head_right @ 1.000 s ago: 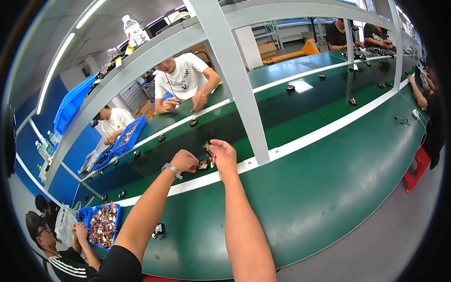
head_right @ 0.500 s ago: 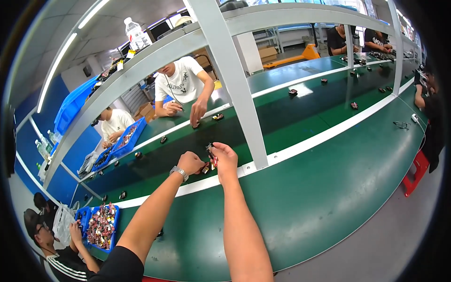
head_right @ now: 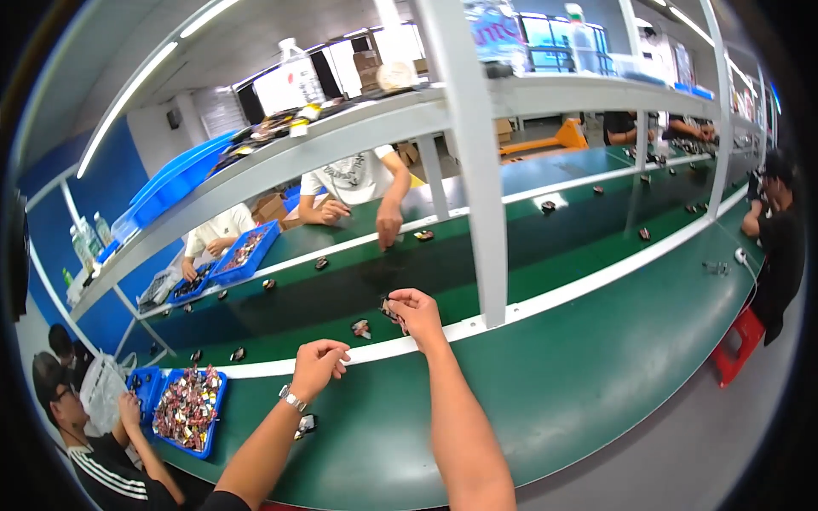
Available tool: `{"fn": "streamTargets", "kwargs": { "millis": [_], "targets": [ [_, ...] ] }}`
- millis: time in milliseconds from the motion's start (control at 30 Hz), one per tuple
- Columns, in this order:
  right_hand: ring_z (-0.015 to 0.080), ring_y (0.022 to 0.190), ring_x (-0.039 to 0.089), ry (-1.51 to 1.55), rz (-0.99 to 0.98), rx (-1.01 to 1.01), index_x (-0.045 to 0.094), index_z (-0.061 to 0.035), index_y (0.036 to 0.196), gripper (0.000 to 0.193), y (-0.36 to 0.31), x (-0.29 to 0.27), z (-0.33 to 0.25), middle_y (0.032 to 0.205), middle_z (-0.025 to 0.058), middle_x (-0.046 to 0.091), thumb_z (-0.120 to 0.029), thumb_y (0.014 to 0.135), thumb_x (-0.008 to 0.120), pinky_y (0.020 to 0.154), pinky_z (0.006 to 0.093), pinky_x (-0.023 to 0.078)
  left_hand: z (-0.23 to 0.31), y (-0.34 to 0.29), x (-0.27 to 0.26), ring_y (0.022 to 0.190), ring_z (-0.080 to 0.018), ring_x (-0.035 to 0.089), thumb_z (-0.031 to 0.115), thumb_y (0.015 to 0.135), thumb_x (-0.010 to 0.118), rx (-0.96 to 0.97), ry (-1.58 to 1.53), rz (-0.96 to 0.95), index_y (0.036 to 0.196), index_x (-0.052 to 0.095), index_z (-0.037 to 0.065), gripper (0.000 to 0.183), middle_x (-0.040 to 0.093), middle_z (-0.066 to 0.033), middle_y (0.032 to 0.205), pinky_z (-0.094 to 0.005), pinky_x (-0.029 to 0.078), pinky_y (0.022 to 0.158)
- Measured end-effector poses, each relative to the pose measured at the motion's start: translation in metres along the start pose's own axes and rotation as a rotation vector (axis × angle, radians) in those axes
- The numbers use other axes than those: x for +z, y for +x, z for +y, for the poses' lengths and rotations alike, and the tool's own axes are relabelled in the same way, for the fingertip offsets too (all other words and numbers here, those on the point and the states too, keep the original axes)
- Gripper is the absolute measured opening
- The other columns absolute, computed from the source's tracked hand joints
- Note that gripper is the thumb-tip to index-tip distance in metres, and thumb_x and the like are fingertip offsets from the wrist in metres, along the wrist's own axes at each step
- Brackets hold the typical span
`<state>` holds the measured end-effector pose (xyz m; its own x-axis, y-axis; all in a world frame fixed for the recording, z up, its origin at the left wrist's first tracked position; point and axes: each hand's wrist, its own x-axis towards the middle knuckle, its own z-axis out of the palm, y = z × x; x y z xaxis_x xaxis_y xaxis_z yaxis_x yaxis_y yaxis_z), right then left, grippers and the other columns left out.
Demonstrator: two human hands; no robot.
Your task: Assembling small electronic circuit board components on an industrial production line.
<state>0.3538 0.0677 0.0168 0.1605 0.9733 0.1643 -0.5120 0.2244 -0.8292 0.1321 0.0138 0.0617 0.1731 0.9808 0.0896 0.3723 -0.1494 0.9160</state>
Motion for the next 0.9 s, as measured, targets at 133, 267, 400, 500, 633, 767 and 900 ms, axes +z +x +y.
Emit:
{"fn": "streamTargets", "kwargs": {
  "millis": [133, 267, 400, 500, 633, 767, 900],
  "targets": [
    [0.0081, 0.068, 0.06, -0.413, -0.238, 0.04, 0.069, 0.0, 0.099, 0.017, -0.024, 0.045, 0.008, 0.081, 0.0031, 0.068, -0.006, 0.084, 0.067, 0.062, 0.0236, 0.048, -0.012, -0.026, -0.041, 0.068, -0.0132, 0.063, 0.016, 0.093, 0.056, -0.073, -0.223, -0.06, 0.107, 0.062, -0.003, 0.025, 0.068, -0.0102, 0.09, -0.0259, 0.053, 0.059],
    [0.0117, 0.071, 0.064, -0.871, -0.307, -0.174, 0.071, -0.0026, 0.101, 0.02, -0.072, 0.094, 0.013, 0.086, 0.006, 0.069, -0.008, 0.082, 0.067, 0.068, 0.0257, 0.052, -0.027, -0.039, -0.081, 0.083, -0.0153, 0.064, 0.019, 0.096, 0.054, -0.127, -0.471, -0.201, 0.119, 0.055, -0.001, 0.031, 0.065, -0.0113, 0.101, -0.027, 0.054, 0.071],
    [0.0125, 0.073, 0.066, -0.819, -0.104, -0.168, 0.069, -0.0003, 0.093, 0.014, -0.103, 0.14, 0.021, 0.087, 0.007, 0.068, -0.007, 0.081, 0.069, 0.066, 0.0263, 0.053, -0.052, -0.047, -0.103, 0.088, -0.0157, 0.064, 0.016, 0.095, 0.057, -0.119, -0.588, -0.31, 0.124, 0.053, 0.0, 0.033, 0.064, -0.0101, 0.104, -0.0281, 0.055, 0.078],
    [0.012, 0.074, 0.066, -0.8, -0.103, -0.153, 0.065, 0.0001, 0.087, 0.01, -0.118, 0.162, 0.03, 0.084, 0.0058, 0.068, -0.007, 0.081, 0.069, 0.064, 0.0262, 0.053, -0.067, -0.047, -0.114, 0.089, -0.0143, 0.064, 0.013, 0.093, 0.06, -0.101, -0.674, -0.326, 0.126, 0.052, 0.001, 0.036, 0.064, -0.0096, 0.107, -0.028, 0.055, 0.079],
    [0.0153, 0.077, 0.067, -0.866, -0.211, -0.264, 0.066, -0.0014, 0.098, 0.016, -0.121, 0.159, 0.05, 0.089, 0.008, 0.069, -0.006, 0.082, 0.069, 0.071, 0.0278, 0.054, -0.077, -0.041, -0.119, 0.089, -0.013, 0.064, 0.008, 0.092, 0.061, -0.063, -0.638, -0.396, 0.122, 0.053, 0.0, 0.032, 0.064, -0.0088, 0.105, -0.027, 0.056, 0.075],
    [0.0213, 0.088, 0.067, -0.845, -0.342, -0.412, 0.064, -0.0037, 0.115, 0.032, -0.122, 0.147, 0.051, 0.104, 0.0126, 0.067, -0.001, 0.083, 0.065, 0.083, 0.0309, 0.053, -0.087, -0.044, -0.121, 0.09, -0.0156, 0.065, 0.005, 0.091, 0.061, -0.059, -0.657, -0.283, 0.115, 0.056, -0.001, 0.025, 0.062, -0.0089, 0.104, -0.0296, 0.058, 0.077],
    [0.024, 0.095, 0.063, -1.05, -0.595, -0.548, 0.064, -0.0137, 0.121, 0.042, -0.127, 0.15, 0.042, 0.112, 0.0085, 0.059, -0.001, 0.081, 0.068, 0.084, 0.0328, 0.052, -0.081, -0.051, -0.12, 0.093, -0.018, 0.065, 0.004, 0.09, 0.061, -0.082, -0.69, -0.247, 0.119, 0.055, -0.003, 0.03, 0.062, -0.0102, 0.105, -0.0323, 0.059, 0.083]
  ]
}}
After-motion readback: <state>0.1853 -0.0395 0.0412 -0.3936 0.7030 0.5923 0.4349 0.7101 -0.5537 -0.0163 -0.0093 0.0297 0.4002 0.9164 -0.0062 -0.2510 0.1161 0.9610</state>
